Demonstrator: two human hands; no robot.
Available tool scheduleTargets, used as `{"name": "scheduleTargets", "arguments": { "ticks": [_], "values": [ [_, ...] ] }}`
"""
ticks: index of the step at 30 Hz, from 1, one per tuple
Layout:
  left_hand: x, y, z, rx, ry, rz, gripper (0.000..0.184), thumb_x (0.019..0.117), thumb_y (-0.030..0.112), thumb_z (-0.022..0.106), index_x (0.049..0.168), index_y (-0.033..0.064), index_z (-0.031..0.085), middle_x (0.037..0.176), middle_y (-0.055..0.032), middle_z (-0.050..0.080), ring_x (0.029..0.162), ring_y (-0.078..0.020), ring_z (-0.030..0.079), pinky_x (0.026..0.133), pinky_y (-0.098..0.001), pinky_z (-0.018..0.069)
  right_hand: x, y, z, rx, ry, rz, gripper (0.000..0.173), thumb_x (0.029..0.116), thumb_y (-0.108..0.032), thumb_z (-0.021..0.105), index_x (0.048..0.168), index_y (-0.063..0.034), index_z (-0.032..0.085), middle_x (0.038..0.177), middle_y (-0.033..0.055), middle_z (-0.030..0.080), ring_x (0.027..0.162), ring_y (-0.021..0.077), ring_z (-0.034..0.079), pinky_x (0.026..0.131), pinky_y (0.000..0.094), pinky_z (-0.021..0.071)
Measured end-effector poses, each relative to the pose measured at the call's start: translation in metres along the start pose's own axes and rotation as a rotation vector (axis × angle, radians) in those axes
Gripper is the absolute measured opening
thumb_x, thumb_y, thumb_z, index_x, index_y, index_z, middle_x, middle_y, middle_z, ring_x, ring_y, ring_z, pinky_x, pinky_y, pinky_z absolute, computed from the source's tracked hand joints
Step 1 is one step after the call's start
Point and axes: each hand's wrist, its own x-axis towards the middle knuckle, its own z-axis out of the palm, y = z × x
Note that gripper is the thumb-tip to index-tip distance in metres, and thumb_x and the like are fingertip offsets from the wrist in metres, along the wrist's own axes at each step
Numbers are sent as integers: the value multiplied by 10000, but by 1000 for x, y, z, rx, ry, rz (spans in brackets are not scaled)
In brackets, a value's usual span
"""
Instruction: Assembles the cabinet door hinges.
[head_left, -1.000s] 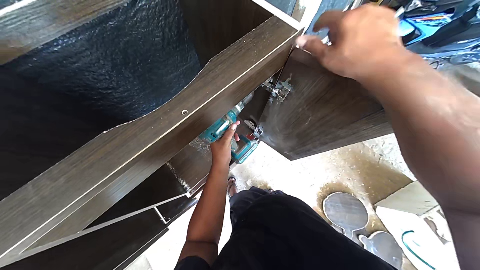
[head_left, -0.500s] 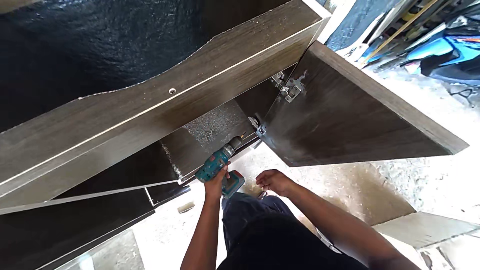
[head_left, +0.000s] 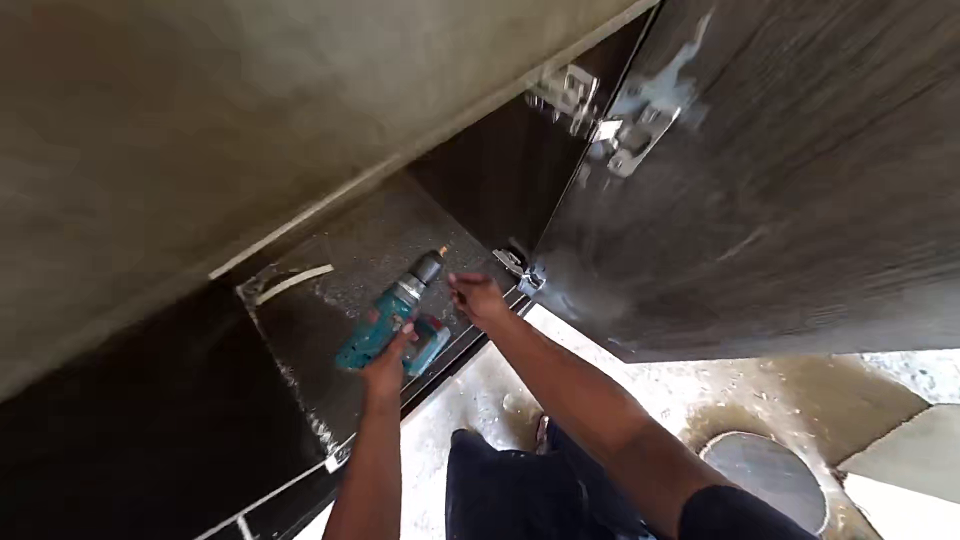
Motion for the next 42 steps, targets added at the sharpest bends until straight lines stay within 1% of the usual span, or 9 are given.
{"name": "scheduleTargets", "arguments": {
  "ticks": [5,9,14,19,23,28,34,37,42],
  "values": [
    [36,-43,-9,82,-132,198,438,871,255,812,1231,86,629,992,-83,742,778,-206,704,721,-376,617,74,41,-8,99,-150,-187,203,1012,-31,575,1182,15,676,929,60,674,714,102,605,652,261,543],
    [50,-54,-8,108,-232,338,437,911,232,764,1266,76,562,1018,-83,736,748,-200,699,670,-352,610,96,46,-12,291,-135,-252,139,1033,-89,579,1093,-7,674,834,31,643,613,80,554,543,216,492],
    [58,-59,-6,119,-302,423,365,954,187,702,1258,98,520,1073,-69,735,738,-181,709,627,-315,614,105,32,-13,403,-180,-418,145,1011,-65,544,1090,-24,658,736,0,564,519,60,474,458,187,412],
    [52,-59,-5,145,-328,450,302,965,176,692,1230,100,569,1109,-55,734,722,-152,690,635,-290,600,102,26,-6,579,-327,-462,195,996,12,493,1080,1,669,849,42,608,595,95,515,530,222,467],
    [54,-65,-11,94,-358,497,312,940,116,715,1231,92,605,1126,-71,728,750,-156,689,662,-316,604,95,17,13,681,-408,-430,200,1060,-64,439,1116,-34,629,783,-1,566,555,72,496,505,197,455],
    [53,-65,-11,75,-325,454,274,926,76,721,1190,53,652,1087,-116,741,715,-165,678,657,-306,593,96,-4,25,752,-410,-502,161,1081,-161,493,986,-95,605,725,-17,552,501,52,482,446,170,429],
    [54,-63,-10,29,-343,452,358,907,56,742,1243,52,620,1079,-130,733,712,-177,677,637,-304,594,91,-18,15,758,-411,-514,180,996,-6,491,1109,-25,629,815,39,587,550,92,499,485,209,445],
    [54,-63,-10,36,-335,451,311,915,63,740,1212,43,650,1063,-126,744,693,-171,680,620,-302,596,88,-21,10,799,-444,-533,198,1010,-37,471,1142,-28,618,797,29,569,540,88,479,479,204,424],
    [53,-62,-11,40,-340,447,329,920,56,724,1234,38,629,1107,-144,738,699,-187,685,614,-307,593,93,-19,3,820,-534,-601,177,1078,-132,458,1084,-75,625,773,-7,583,517,53,485,461,165,415]
  ]
}}
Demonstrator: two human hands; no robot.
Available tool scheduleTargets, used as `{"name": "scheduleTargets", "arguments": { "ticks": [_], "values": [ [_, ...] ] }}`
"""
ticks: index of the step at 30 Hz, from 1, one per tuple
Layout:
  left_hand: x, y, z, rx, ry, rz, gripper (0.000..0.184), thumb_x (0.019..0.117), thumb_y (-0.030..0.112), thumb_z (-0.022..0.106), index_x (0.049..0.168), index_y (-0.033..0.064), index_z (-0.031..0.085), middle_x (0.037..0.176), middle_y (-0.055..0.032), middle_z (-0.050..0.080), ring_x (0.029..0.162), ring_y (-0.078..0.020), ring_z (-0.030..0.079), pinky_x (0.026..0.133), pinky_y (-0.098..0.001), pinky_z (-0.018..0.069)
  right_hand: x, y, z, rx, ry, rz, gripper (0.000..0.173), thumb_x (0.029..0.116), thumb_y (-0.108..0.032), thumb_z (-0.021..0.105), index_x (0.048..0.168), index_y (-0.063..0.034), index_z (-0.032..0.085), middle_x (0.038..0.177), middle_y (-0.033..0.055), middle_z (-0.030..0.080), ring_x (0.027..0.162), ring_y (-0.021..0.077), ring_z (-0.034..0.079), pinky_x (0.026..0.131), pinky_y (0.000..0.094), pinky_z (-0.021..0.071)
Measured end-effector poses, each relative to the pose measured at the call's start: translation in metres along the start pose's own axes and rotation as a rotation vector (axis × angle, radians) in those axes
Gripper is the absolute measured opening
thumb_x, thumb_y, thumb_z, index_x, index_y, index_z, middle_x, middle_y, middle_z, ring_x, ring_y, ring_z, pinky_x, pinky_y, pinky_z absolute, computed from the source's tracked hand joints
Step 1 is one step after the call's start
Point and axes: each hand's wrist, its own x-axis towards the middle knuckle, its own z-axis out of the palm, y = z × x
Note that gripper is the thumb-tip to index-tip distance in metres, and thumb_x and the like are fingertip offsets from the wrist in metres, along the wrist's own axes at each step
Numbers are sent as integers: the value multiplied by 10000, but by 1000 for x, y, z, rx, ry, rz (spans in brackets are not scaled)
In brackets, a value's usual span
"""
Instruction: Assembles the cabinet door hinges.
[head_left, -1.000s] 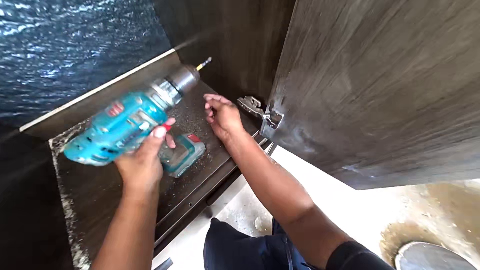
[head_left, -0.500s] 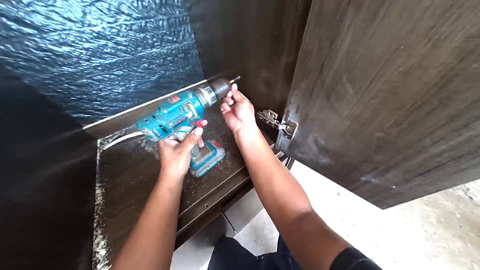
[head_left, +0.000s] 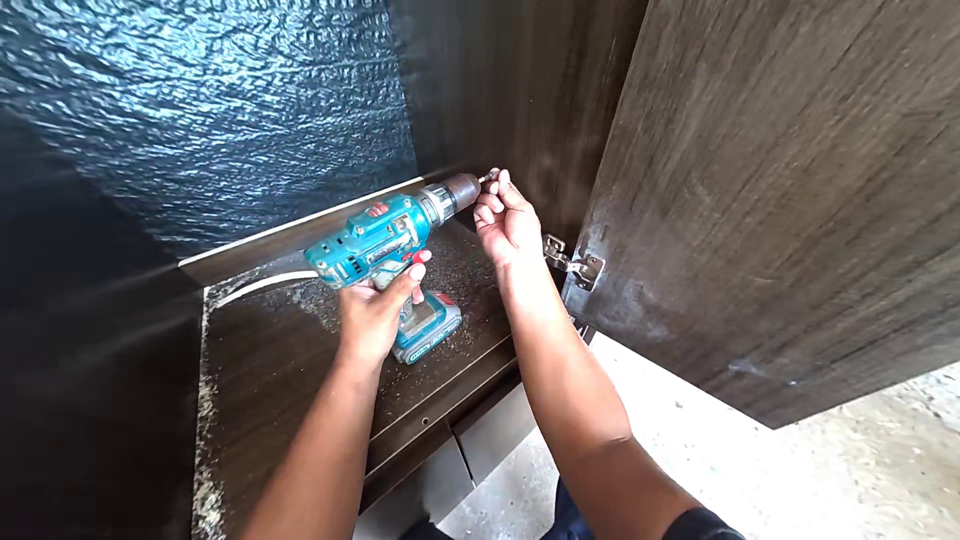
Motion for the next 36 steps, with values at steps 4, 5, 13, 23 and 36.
{"name": "scheduleTargets", "arguments": {
  "ticks": [4,5,13,23,36],
  "values": [
    [-1,0,0,-9,-7,-4,327,916,60,740,1225,42,637,1091,-140,736,691,-176,669,626,-295,585,-2,-7,0,-65,-51,-11,192,1094,-181,447,1064,-97,617,718,-24,540,488,50,451,441,170,393],
    [-1,0,-1,-12,-12,-1,356,915,60,740,1249,40,618,1107,-147,727,702,-188,666,629,-305,582,-3,-8,1,-90,-62,-9,189,1093,-175,451,1068,-90,618,718,-21,536,485,51,448,435,170,394],
    [-2,1,0,4,7,-18,332,918,41,729,1236,35,634,1093,-145,737,693,-190,675,635,-309,591,-4,-16,12,-316,-45,6,192,1079,-150,497,1049,-34,646,697,-6,524,468,53,430,408,170,376],
    [-2,1,2,-22,19,-18,315,915,22,718,1216,17,624,1083,-135,739,684,-171,666,617,-292,582,-2,-19,17,-352,-26,17,193,1074,-159,510,1031,-26,643,700,6,542,452,55,432,391,167,373],
    [-8,10,0,174,84,-47,491,840,95,826,1265,22,591,1084,-88,733,924,-210,737,837,-391,646,-123,-47,-16,-961,-141,136,380,1095,-368,460,1086,-82,710,594,-59,440,437,37,357,409,192,344]
  ]
}}
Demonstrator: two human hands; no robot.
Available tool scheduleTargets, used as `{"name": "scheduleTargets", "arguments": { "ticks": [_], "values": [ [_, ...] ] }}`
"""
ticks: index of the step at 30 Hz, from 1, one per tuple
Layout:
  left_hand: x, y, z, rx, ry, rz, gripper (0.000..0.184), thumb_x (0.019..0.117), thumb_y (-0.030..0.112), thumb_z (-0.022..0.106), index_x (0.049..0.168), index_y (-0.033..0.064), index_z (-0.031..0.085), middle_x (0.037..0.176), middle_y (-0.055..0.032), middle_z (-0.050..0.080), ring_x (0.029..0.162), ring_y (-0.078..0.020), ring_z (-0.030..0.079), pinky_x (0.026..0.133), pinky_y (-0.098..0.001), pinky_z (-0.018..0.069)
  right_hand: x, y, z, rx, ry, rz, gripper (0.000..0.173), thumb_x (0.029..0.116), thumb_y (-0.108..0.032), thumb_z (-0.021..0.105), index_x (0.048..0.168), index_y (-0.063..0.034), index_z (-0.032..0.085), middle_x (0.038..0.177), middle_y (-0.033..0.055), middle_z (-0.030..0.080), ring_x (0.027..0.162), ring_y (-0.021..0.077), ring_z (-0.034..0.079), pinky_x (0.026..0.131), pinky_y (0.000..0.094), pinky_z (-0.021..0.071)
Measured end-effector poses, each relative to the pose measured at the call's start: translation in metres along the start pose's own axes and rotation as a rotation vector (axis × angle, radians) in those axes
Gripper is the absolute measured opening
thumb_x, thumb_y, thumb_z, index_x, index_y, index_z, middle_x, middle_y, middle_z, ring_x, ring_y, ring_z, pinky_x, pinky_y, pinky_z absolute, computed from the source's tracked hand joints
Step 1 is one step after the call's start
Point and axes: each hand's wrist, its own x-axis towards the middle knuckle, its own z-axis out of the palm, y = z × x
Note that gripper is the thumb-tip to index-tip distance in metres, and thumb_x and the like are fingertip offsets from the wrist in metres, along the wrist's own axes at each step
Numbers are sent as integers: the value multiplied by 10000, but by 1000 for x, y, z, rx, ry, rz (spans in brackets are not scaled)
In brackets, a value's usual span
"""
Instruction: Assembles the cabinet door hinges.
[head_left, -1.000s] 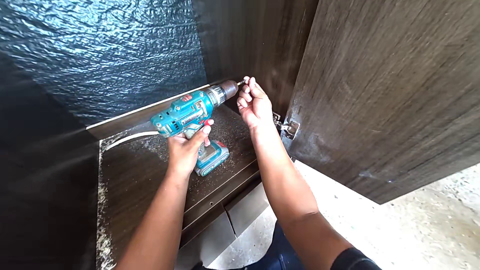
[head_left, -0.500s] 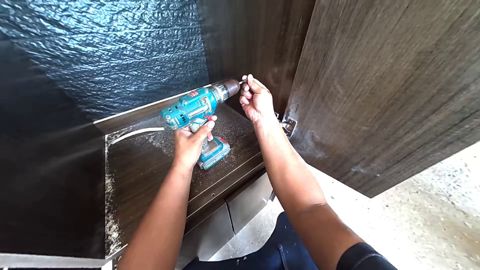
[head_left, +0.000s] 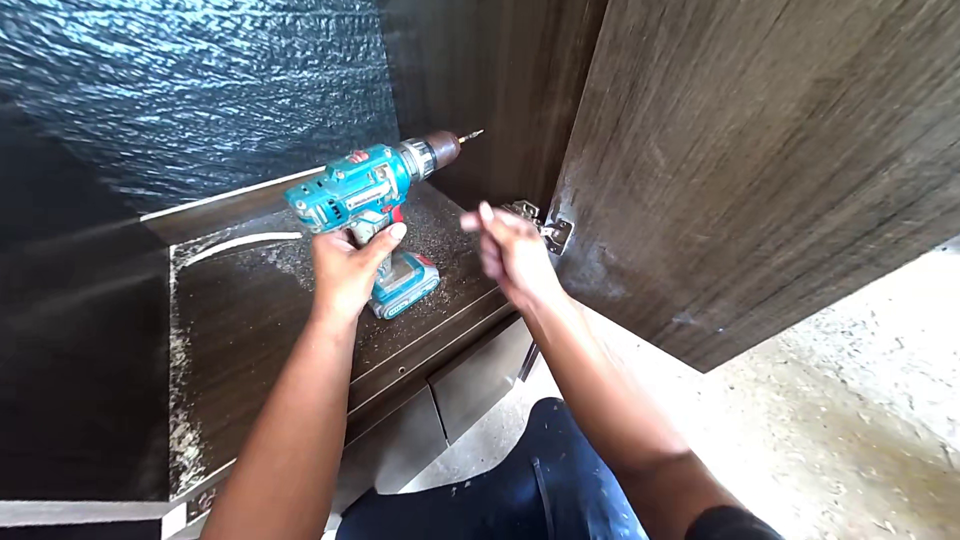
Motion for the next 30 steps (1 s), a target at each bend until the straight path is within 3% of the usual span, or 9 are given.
{"name": "scheduleTargets", "arguments": {
  "ticks": [3,5,9,11,14,17,19,24,30],
  "values": [
    [-50,32,-9,317,130,-141,937,822,309,855,1563,125,313,1496,-69,503,1362,-186,517,1107,-411,492,-109,33,-48,-139,-66,122,239,1023,-243,588,903,-105,743,766,-49,704,536,-29,473,494,173,393],
    [-97,38,2,505,225,43,916,875,348,796,1587,67,293,1603,-147,384,1463,-251,406,1161,-453,427,-162,60,-88,-221,-33,235,217,978,-243,659,823,-127,756,755,-71,714,544,-51,492,497,160,400],
    [-117,13,67,654,-104,203,356,951,300,708,1215,61,708,1160,-97,720,1104,-210,678,965,-432,565,-180,89,-145,-459,258,145,166,927,-221,729,994,-70,749,680,-70,630,540,0,495,509,207,436],
    [-78,8,105,752,-447,-76,611,971,354,701,1484,78,516,1402,-129,607,1284,-266,594,1079,-485,497,-144,89,-155,-500,351,-52,376,891,-258,777,1152,-9,671,696,-75,571,571,11,494,551,212,457],
    [-27,-14,150,680,-518,-258,823,965,181,679,1611,-12,206,1595,-218,384,1438,-323,456,1164,-489,417,-90,92,-139,-386,523,-225,356,771,-187,864,1009,-79,623,781,-70,648,726,24,618,729,251,561],
    [-21,-44,166,398,-431,-168,551,915,-39,574,1462,-6,511,1433,-174,592,1274,-258,623,1061,-432,533,-57,101,-122,-360,575,-229,493,767,-214,890,1172,-35,674,1057,16,740,1048,78,691,965,321,575],
    [-29,-52,166,430,-480,-45,452,909,-37,576,1342,57,662,1490,-123,559,1357,-220,558,1110,-431,489,-42,109,-118,-384,580,-269,499,796,-260,884,1206,-59,684,1109,14,744,1104,85,685,1008,334,561],
    [-29,-52,165,408,-338,-95,615,913,-52,573,1511,54,477,1472,-114,566,1164,-196,680,992,-371,579,-31,116,-117,-426,650,-385,469,839,-280,858,1206,-48,682,1100,30,757,1083,116,712,997,364,584],
    [-28,-47,168,494,-408,-57,858,852,-62,666,1613,45,284,1636,-112,364,1223,-231,645,981,-410,576,-26,120,-119,-317,651,-411,284,876,-166,806,1086,-1,706,961,65,770,945,142,745,897,368,624]
  ]
}}
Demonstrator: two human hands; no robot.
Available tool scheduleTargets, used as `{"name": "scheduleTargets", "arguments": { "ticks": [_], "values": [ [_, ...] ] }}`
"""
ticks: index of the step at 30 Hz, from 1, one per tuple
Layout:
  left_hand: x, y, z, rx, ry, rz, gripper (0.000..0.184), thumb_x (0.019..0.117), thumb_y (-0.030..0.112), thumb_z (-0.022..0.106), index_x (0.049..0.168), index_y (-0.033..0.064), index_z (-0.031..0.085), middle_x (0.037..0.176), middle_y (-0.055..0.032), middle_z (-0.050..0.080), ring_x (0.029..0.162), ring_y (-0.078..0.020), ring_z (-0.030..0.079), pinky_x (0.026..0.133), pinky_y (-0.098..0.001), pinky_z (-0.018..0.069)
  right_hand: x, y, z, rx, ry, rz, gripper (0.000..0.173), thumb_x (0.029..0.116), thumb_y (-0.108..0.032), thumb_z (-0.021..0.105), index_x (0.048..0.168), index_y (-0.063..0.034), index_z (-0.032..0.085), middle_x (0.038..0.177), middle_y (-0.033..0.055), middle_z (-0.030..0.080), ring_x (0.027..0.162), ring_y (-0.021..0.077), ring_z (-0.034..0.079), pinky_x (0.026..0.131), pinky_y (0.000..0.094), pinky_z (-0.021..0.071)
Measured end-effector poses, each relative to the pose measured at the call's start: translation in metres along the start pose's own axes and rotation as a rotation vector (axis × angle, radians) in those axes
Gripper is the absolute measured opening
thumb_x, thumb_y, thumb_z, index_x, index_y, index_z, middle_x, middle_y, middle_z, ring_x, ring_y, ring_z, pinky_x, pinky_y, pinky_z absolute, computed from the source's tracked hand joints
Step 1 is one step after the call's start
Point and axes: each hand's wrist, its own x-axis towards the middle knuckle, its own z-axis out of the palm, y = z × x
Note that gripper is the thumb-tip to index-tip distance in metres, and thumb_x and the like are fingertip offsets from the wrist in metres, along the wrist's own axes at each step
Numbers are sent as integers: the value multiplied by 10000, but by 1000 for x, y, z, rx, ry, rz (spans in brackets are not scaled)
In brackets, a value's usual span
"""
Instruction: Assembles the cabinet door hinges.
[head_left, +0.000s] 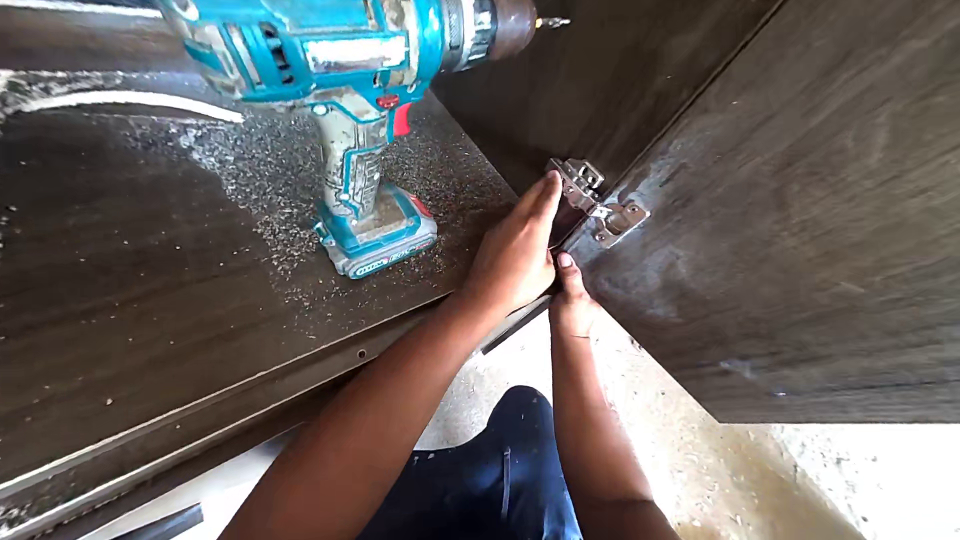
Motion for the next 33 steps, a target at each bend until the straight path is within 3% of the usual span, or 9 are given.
{"name": "scheduleTargets", "arguments": {
  "ticks": [7,12,14,17,20,23,28,30,33],
  "values": [
    [0,4,-1,104,-30,-34,903,857,8,713,1626,52,242,1579,-112,446,1189,-254,657,902,-445,592,1,2,4,94,-4,-17,162,882,-83,761,1012,2,716,881,87,763,851,162,750,827,374,633],
    [0,3,-5,1,5,-68,808,911,11,672,1619,81,289,1446,-122,574,1198,-254,653,989,-437,562,0,2,4,86,-11,-1,161,894,-106,759,1002,12,736,889,104,765,864,175,752,845,377,631],
    [-7,0,-6,-104,130,-15,656,936,-4,632,1553,59,420,1414,-111,610,1211,-221,651,1015,-396,559,-1,2,3,56,6,23,229,872,-135,797,1029,14,723,903,101,768,878,177,755,849,386,639],
    [-40,1,-22,-278,401,144,376,962,-22,579,1336,-15,624,1266,-116,689,1120,-174,689,935,-351,607,-3,-2,5,51,33,32,318,852,-145,824,1095,15,695,937,92,769,899,175,757,860,388,642],
    [-92,0,-51,-414,656,299,208,961,-36,594,1148,-57,682,1076,-126,730,955,-212,723,820,-388,636,-5,-10,8,10,62,51,326,830,-107,834,1096,11,687,928,64,771,903,139,755,859,353,640],
    [-125,-10,-85,-467,854,279,201,971,-25,609,1144,44,686,1040,-48,750,907,-195,733,780,-378,636,-6,-15,7,-85,48,72,308,844,-151,833,1088,-12,706,943,32,769,930,94,741,885,320,618],
    [-120,-19,-124,-429,1014,25,388,934,-37,566,1302,51,479,1155,-5,657,956,-137,681,749,-314,604,-7,-20,5,-191,38,112,325,855,-228,833,1097,-34,735,970,28,770,960,74,729,924,310,590],
    [-109,-20,-130,-400,1038,-73,560,868,-33,614,1384,22,404,1276,-47,603,1096,-160,642,860,-332,578,-7,-20,4,-189,28,112,351,853,-253,837,1116,-47,729,995,22,769,981,77,727,932,321,591],
    [-93,-21,-135,-352,983,-137,624,843,9,670,1414,-22,418,1387,-118,571,1274,-206,575,1023,-345,522,-6,-19,3,-162,10,116,372,844,-264,852,1128,-58,725,1016,16,770,1007,81,726,948,324,593]
  ]
}}
